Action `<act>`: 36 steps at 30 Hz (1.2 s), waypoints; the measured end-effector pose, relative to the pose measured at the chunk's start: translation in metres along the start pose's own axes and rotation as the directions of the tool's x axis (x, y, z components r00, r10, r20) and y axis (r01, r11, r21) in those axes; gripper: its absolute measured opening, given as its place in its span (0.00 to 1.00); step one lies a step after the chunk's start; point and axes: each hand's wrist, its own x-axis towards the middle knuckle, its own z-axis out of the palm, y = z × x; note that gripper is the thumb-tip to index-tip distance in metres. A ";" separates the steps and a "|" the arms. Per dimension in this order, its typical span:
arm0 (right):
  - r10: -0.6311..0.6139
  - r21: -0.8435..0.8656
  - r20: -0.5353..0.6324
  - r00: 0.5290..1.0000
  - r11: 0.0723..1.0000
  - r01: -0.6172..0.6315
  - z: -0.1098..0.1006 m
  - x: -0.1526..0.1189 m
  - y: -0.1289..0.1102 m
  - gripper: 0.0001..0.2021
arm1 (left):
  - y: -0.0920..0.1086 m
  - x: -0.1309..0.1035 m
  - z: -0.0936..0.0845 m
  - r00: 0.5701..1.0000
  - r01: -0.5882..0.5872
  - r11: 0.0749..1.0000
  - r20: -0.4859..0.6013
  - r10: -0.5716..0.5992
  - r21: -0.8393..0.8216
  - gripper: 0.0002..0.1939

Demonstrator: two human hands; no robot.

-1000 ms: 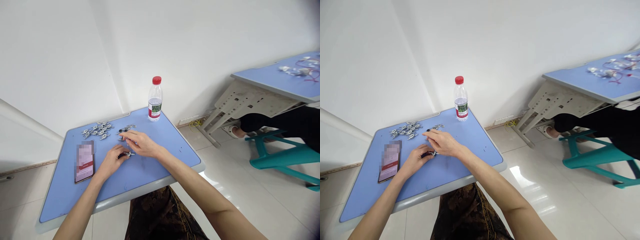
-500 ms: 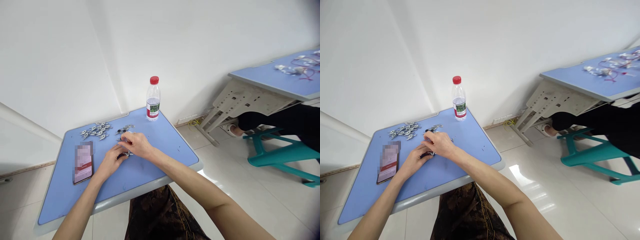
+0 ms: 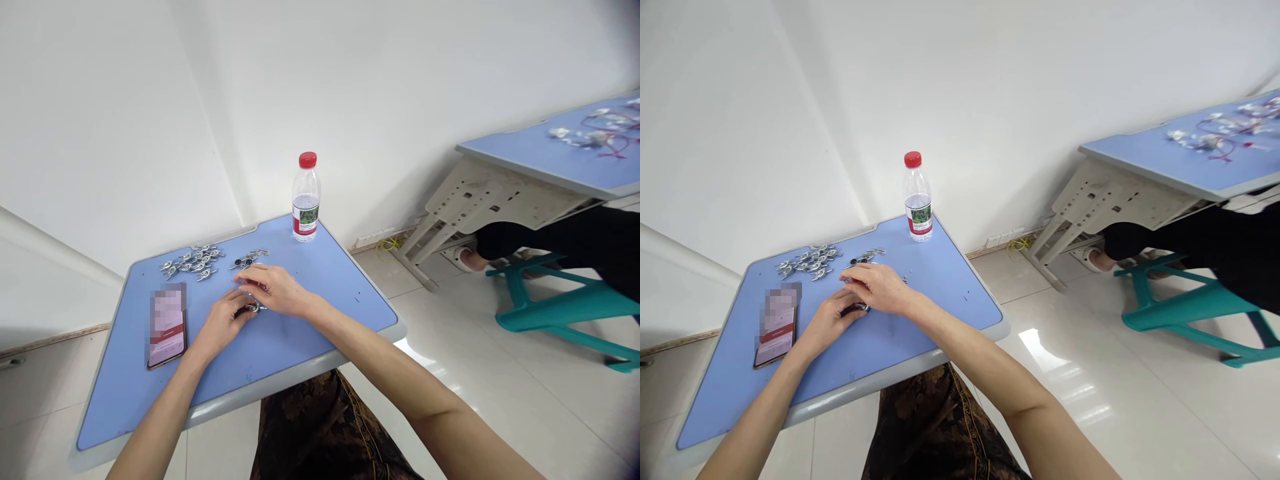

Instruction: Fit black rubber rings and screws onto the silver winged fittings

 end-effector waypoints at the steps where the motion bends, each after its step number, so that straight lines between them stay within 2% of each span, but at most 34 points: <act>1: 0.000 0.004 0.000 1.000 1.000 0.000 0.002 0.000 0.000 0.06 | 0.000 0.000 0.000 1.000 -0.004 1.000 -0.006 0.004 0.001 0.08; 4: 0.032 -0.007 -0.019 0.999 0.999 -0.032 0.008 0.001 0.002 0.03 | 0.000 0.000 0.001 1.000 -0.016 1.000 -0.021 0.016 0.002 0.08; 8: 0.174 -0.040 -0.090 0.981 0.983 -0.178 0.010 -0.001 0.002 0.02 | -0.003 0.000 0.002 1.000 -0.018 1.000 -0.006 0.018 0.001 0.09; 10: 0.205 -0.064 -0.094 0.974 0.975 -0.212 0.009 -0.002 0.003 0.02 | -0.004 -0.001 0.003 1.000 -0.008 1.000 0.000 0.008 0.004 0.09; 14: 0.136 -0.126 -0.066 0.989 0.982 -0.143 0.003 -0.005 0.003 0.13 | -0.003 -0.001 0.003 1.000 0.000 1.000 -0.003 0.000 0.004 0.09; 18: 0.052 -0.095 0.039 0.998 0.994 -0.049 -0.003 -0.005 0.004 0.18 | -0.002 -0.001 0.003 1.000 -0.007 1.000 -0.004 0.007 0.003 0.08; 20: 0.024 -0.029 0.062 0.998 0.999 -0.023 -0.005 -0.005 0.005 0.18 | -0.002 -0.001 0.003 1.000 -0.009 1.000 -0.005 0.009 -0.001 0.07; 23: 0.037 0.016 -0.002 0.999 0.999 -0.037 -0.005 -0.005 0.006 0.15 | -0.003 -0.001 0.003 1.000 -0.016 1.000 -0.006 0.016 0.000 0.06; 27: 0.093 -0.051 -0.086 0.992 0.994 -0.097 0.002 -0.005 0.007 0.09 | -0.004 -0.001 0.004 1.000 -0.021 1.000 -0.016 0.021 0.009 0.06; 31: 0.089 -0.155 -0.125 0.988 0.982 -0.108 0.006 -0.004 0.006 0.07 | -0.004 -0.001 0.003 0.999 -0.032 0.999 -0.021 0.032 0.001 0.08; 33: 0.075 -0.162 -0.114 0.991 0.982 -0.093 0.004 -0.005 0.005 0.09 | -0.004 -0.001 0.003 1.000 -0.025 1.000 -0.019 0.025 0.001 0.08; 36: 0.064 -0.105 -0.032 0.997 0.992 -0.067 -0.003 -0.006 0.005 0.13 | -0.002 0.000 0.002 1.000 -0.018 1.000 -0.016 0.018 -0.003 0.08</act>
